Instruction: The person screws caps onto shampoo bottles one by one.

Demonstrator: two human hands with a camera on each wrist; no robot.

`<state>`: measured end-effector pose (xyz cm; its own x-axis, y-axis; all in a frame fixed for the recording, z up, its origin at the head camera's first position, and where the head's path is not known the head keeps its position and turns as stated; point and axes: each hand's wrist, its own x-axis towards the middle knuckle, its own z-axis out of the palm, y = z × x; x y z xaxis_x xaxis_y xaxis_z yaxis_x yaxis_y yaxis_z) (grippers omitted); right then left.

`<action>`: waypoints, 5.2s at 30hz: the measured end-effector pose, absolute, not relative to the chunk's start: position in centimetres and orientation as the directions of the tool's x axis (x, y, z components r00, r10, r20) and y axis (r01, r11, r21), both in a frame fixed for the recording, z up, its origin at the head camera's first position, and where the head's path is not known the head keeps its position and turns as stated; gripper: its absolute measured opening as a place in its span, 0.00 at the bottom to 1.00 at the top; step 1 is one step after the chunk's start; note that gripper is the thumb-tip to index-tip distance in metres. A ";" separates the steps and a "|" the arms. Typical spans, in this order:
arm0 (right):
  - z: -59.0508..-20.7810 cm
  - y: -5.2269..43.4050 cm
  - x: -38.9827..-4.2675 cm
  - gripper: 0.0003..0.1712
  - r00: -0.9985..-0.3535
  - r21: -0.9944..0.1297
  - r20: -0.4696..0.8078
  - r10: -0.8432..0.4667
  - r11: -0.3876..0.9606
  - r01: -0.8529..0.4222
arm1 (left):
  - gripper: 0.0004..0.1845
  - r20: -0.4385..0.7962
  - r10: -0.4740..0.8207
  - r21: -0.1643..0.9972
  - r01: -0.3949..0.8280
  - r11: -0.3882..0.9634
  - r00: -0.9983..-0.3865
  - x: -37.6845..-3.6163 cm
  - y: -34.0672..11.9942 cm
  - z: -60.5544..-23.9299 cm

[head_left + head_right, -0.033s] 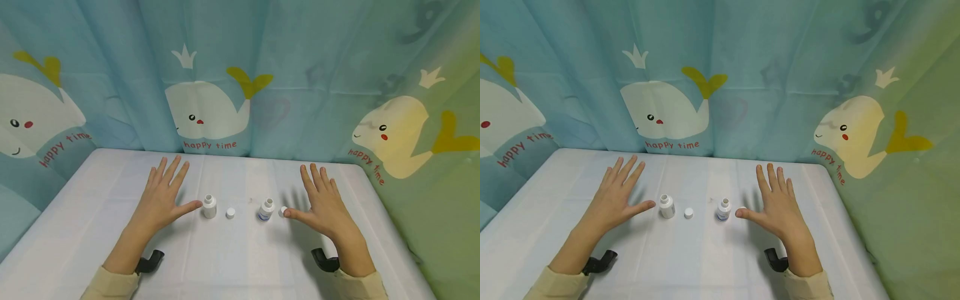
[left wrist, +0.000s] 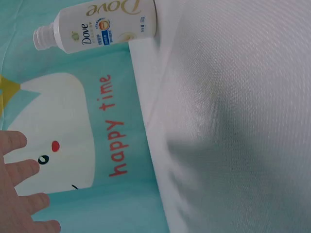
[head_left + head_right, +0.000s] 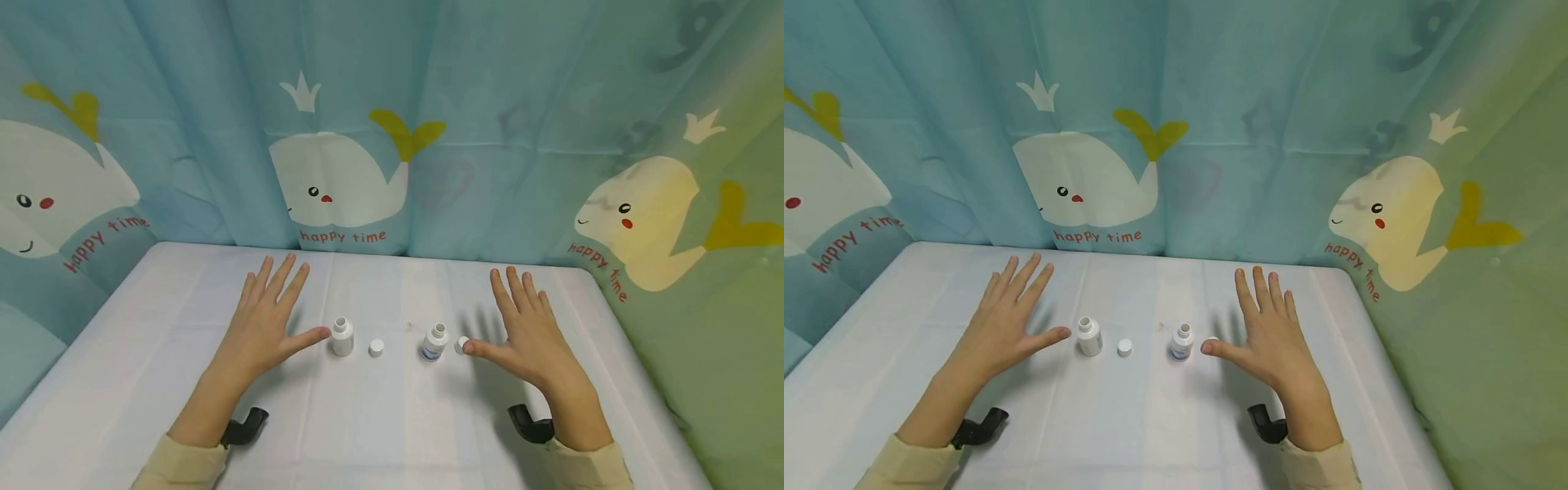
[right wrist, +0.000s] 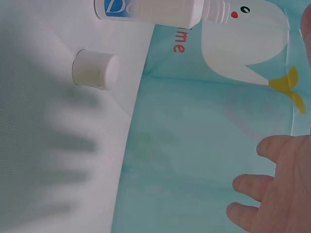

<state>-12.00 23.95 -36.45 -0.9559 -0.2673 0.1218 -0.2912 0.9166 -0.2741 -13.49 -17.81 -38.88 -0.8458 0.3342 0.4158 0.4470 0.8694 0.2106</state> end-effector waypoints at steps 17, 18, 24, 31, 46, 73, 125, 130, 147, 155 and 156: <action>-36.8 23.8 -11.9 0.68 -0.920 -0.339 0.100 -0.380 0.856 -0.391 | 0.56 0.418 0.390 0.232 0.512 0.827 -0.820 -12.4 -16.0 -38.4; -36.9 23.7 -11.9 0.67 -0.918 -0.344 0.094 -0.386 0.852 -0.394 | 0.56 0.420 0.397 0.227 0.518 0.825 -0.816 -12.3 -15.8 -38.3; -37.4 22.9 -11.9 0.64 -0.909 -0.350 0.073 -0.411 0.843 -0.410 | 0.56 0.441 0.438 0.211 0.565 0.798 -0.784 -11.5 -14.6 -37.8; -37.6 22.1 -11.4 0.51 -0.914 -0.339 0.043 -0.403 0.855 -0.393 | 0.54 0.441 0.481 0.226 0.612 0.758 -0.758 -11.1 -13.3 -38.0; -38.7 20.9 -12.0 0.37 -0.898 -0.277 0.033 -0.439 0.859 -0.431 | 0.46 0.413 0.553 0.438 0.690 0.576 -0.724 -10.0 -8.8 -37.8; -40.4 20.5 -12.3 0.23 -0.918 -0.290 -0.054 -0.392 0.886 -0.361 | 0.37 0.076 0.528 0.914 0.271 0.303 -0.846 -12.6 -2.3 -41.4; -36.6 20.0 -11.1 0.18 -0.768 -0.678 0.418 -0.484 0.397 -0.619 | 0.22 0.079 0.463 0.913 0.251 0.322 -0.883 -12.2 -2.7 -40.7; -36.7 20.0 -11.1 0.17 -0.767 -0.667 0.421 -0.485 0.408 -0.624 | 0.21 0.077 0.502 0.912 0.264 0.313 -0.862 -12.1 -2.7 -40.6; -36.8 20.0 -11.0 0.22 -0.754 -0.709 0.442 -0.486 0.325 -0.626 | 0.21 0.099 0.544 0.943 0.254 0.217 -0.833 -12.4 -3.4 -40.0; -37.3 19.9 -11.2 0.22 -0.755 -0.694 0.454 -0.473 0.344 -0.632 | 0.21 0.099 0.575 0.944 0.259 0.203 -0.812 -12.3 -3.7 -40.0; -37.3 19.9 -11.2 0.22 -0.748 -0.691 0.466 -0.473 0.334 -0.641 | 0.21 0.098 0.580 0.946 0.257 0.198 -0.809 -12.3 -3.6 -40.0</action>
<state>-11.19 19.87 -37.32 -0.7483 -0.4726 0.4655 -0.6410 0.3344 -0.6909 -12.31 -3.64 -40.03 -0.8088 0.5799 0.0978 0.2565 0.1982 0.9460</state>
